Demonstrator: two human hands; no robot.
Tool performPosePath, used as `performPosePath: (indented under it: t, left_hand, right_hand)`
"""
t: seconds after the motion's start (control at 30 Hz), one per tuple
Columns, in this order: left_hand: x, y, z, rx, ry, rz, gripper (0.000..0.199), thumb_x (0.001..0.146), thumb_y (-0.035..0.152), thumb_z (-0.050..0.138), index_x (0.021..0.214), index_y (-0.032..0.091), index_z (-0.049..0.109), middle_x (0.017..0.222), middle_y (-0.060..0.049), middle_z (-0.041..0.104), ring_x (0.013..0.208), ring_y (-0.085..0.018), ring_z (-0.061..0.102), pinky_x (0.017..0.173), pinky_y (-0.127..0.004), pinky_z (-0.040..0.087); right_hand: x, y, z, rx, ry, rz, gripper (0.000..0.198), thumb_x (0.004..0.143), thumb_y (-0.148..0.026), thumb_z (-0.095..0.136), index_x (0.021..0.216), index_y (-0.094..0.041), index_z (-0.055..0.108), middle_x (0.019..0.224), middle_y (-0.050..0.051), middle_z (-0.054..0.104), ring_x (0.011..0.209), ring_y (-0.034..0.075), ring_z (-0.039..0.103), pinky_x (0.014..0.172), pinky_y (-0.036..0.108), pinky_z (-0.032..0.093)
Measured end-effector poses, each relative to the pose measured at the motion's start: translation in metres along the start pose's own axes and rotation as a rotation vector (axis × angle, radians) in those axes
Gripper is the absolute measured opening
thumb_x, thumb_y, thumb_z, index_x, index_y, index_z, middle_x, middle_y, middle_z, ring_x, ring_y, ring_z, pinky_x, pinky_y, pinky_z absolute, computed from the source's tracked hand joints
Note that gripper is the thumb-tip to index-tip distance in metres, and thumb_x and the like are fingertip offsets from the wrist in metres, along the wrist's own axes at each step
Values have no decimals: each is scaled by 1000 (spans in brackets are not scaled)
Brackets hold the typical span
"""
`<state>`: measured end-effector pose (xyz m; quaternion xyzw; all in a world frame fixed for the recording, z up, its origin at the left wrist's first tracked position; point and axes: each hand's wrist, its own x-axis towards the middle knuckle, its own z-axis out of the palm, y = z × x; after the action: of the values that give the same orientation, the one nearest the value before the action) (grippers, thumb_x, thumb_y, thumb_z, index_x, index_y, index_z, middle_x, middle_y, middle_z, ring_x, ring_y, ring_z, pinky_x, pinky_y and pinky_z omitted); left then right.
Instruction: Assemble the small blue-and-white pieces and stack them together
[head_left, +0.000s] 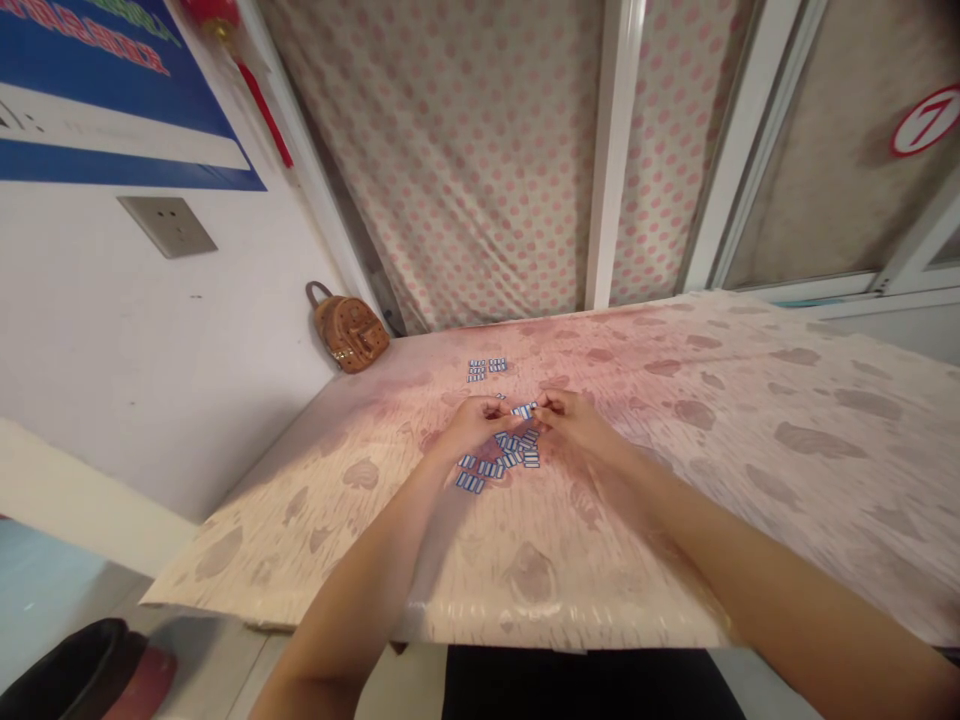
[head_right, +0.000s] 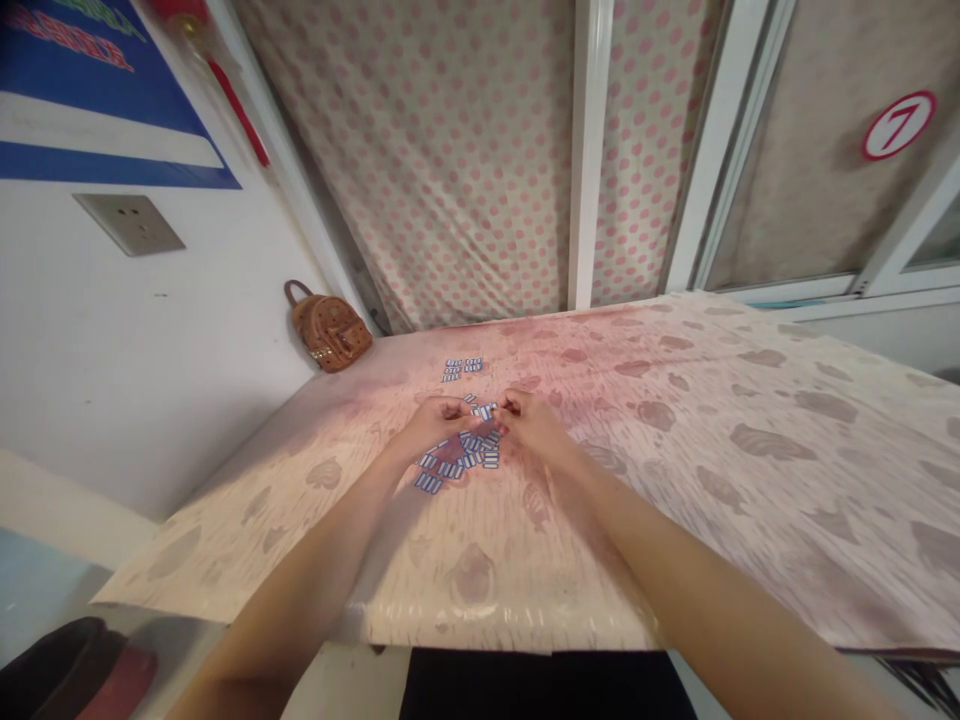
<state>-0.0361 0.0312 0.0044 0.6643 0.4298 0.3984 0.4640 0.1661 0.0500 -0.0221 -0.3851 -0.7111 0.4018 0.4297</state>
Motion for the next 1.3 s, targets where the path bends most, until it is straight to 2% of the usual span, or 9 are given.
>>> performPosePath:
  t: [0.17,0.33,0.57,0.77,0.83,0.97,1.07,1.17,1.3]
  left_hand:
    - [1,-5,-4,-3,31,4,41,66,51,81,75,12,72,73,-4,69,67,-15,57,66,-25,42]
    - [2,-3,-3,39,39,9,36,74,48,75,71,12,72,70,-4,69,65,-14,56,66,-25,42]
    - [2,-2,2,-38,100,-13,22,71,34,75,69,13,68,66,0,64,61,-11,53,63,-23,41]
    - [5,-7,11,-110,105,-26,23,66,31,78,68,13,62,61,2,60,58,-10,52,59,-22,39]
    - [5,-8,13,-135,125,-39,25,66,32,78,69,14,62,62,1,61,57,-10,53,59,-22,41]
    - [5,-8,13,-173,221,-54,25,66,32,79,70,14,63,67,-2,67,61,-11,59,61,-22,45]
    - [6,-8,12,-198,296,-84,24,64,29,81,69,14,63,67,-3,69,63,-12,62,60,-22,46]
    - [6,-10,12,-222,312,-88,24,64,30,81,69,15,64,68,-4,71,61,-13,63,58,-22,46]
    - [4,-12,14,-230,308,-83,22,67,31,81,70,14,67,69,-4,72,62,-13,64,60,-23,47]
  right_hand:
    - [-1,-6,-3,11,40,40,13,82,-24,55,69,-21,55,69,0,69,58,14,63,61,25,50]
    - [0,-9,-4,37,36,72,18,84,-31,61,70,-20,56,69,1,70,60,14,64,62,25,54]
    - [0,-8,-2,62,66,114,12,84,-21,59,72,-21,56,67,0,68,59,15,65,62,26,52]
    - [-1,-7,-2,45,12,21,3,81,-19,59,82,-21,57,67,-2,66,60,16,64,62,27,48]
    - [-1,-6,-2,61,0,-14,6,81,-19,57,87,-21,58,67,-2,66,60,15,64,63,27,48]
    - [1,-3,-4,64,76,1,13,80,-19,57,93,-21,59,66,-3,64,60,15,63,64,26,49]
    - [3,-2,-5,58,126,32,9,79,-21,58,89,-21,60,67,-2,65,60,14,64,64,26,51]
    - [2,-5,-8,61,152,38,3,79,-24,58,80,-21,58,66,0,67,60,15,64,63,26,52]
    - [-1,-12,-10,62,149,21,12,81,-29,58,72,-22,55,66,0,67,56,14,61,58,26,49]
